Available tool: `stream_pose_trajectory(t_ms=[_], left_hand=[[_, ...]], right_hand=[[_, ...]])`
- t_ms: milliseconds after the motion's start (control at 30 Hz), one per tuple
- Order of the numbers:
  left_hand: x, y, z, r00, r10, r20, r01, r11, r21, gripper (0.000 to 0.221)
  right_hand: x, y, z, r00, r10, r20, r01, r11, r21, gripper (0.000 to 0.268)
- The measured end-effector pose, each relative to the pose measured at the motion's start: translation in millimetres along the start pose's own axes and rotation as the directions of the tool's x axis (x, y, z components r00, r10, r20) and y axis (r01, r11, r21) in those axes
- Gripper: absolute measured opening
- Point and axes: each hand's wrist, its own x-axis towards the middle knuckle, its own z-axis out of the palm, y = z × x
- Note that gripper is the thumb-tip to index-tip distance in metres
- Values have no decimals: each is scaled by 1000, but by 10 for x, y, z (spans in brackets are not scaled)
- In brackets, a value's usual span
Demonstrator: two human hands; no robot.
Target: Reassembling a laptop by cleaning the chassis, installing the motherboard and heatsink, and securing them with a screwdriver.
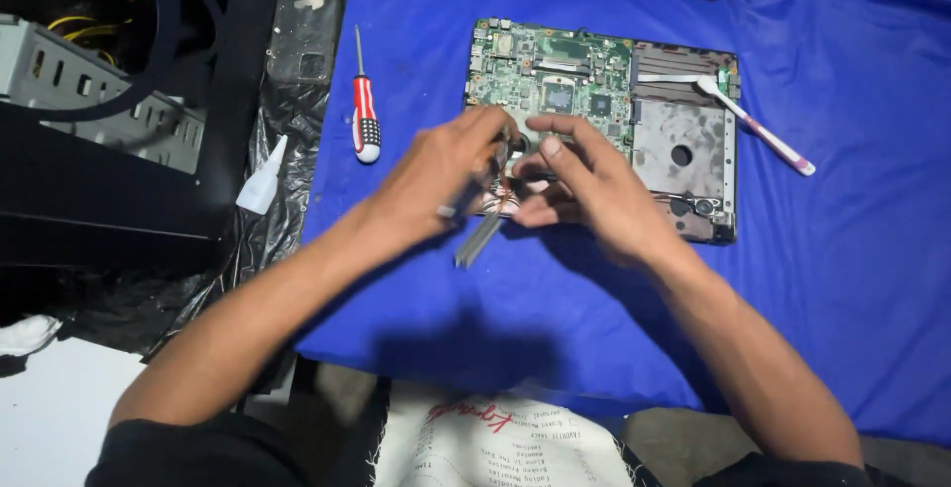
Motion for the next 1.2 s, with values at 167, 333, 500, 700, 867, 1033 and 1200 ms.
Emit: stream_pose_trajectory(t_ms=[167, 333, 500, 700, 867, 1033, 1200], left_hand=[[147, 788, -115, 948, -312, 71, 320, 924, -211, 42], [458, 1106, -419, 965, -249, -83, 232, 958, -170, 22], [618, 843, -557, 975, -187, 123, 223, 789, -573, 87], [581, 445, -371, 969, -245, 31, 168, 565, -808, 44], [386, 393, -597, 894, -446, 44, 346, 624, -700, 46], [322, -81, -277, 755, -652, 69, 489, 490, -721, 15], [159, -290, -62, 721, -693, -19, 598, 635, -488, 32]], right_hand=[[-286, -188, 252, 996, -81, -42, 78, 994, -71, 59], [-337, -492, -69, 958, -276, -78, 287, 929, 235, 64], [-309, -939, -198, 912, -405, -66, 389, 800, 457, 28], [15, -1008, -273, 908, -414, -67, 397, 795, 459, 11], [442, -692, -534, 972, -196, -129, 211, 970, 119, 34], [705, -319, -659, 974, 67, -217, -86, 993, -79, 43], [564, -237, -592, 958, 32, -285, -85, 981, -177, 49]])
